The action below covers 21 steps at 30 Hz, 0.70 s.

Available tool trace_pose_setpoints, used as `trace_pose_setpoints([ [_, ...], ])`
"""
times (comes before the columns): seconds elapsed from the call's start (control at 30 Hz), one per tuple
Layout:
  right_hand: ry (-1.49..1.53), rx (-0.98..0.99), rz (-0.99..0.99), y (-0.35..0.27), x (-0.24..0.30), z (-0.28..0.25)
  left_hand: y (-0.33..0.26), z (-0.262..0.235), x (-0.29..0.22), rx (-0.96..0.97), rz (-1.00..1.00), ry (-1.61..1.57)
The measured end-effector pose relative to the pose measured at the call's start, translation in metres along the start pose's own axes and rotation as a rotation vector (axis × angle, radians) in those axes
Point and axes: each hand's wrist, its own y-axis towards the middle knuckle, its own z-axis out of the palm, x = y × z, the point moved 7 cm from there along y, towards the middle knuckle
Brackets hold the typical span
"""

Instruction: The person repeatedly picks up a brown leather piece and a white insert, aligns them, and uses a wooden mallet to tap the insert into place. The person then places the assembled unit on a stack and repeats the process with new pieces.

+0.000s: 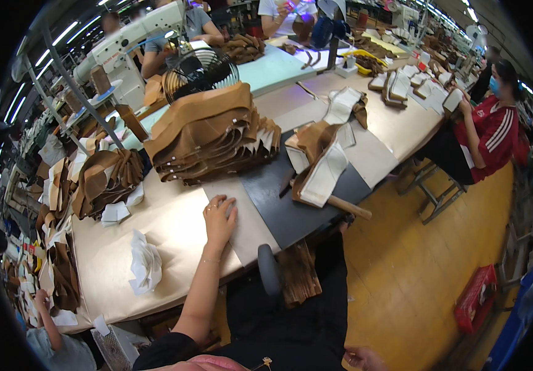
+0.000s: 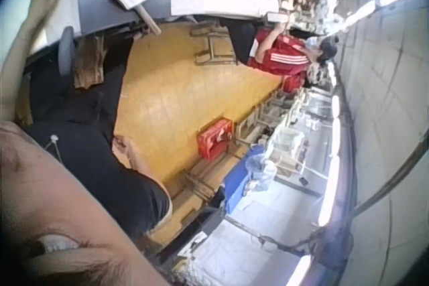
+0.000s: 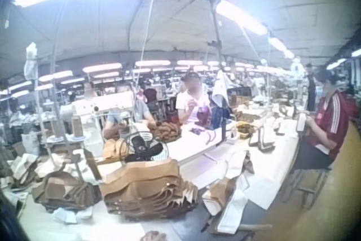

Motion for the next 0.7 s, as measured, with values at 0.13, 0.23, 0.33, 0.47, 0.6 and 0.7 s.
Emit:
trace_pose_setpoints([
  [0.13,-0.311,-0.035,-0.072,-0.005,0.019,0.005,-0.001,0.0,0.002,-0.023,0.025,0.002],
  [0.23,-0.495,-0.065,-0.13,-0.009,0.022,0.011,0.001,-0.001,-0.001,-0.034,0.021,-0.022],
  [0.33,-0.684,-0.095,-0.196,-0.01,0.029,0.02,0.0,-0.001,0.001,-0.034,0.028,-0.008],
  [0.47,-0.964,-0.15,-0.314,-0.011,0.041,0.04,-0.001,-0.001,0.002,-0.038,0.029,0.005],
  [0.6,-1.244,-0.241,-0.434,-0.01,0.052,0.065,-0.001,0.0,0.0,-0.037,0.031,0.002],
  [0.7,-1.423,-0.296,-0.52,-0.007,0.055,0.083,-0.001,0.001,0.0,-0.044,0.028,-0.005],
])
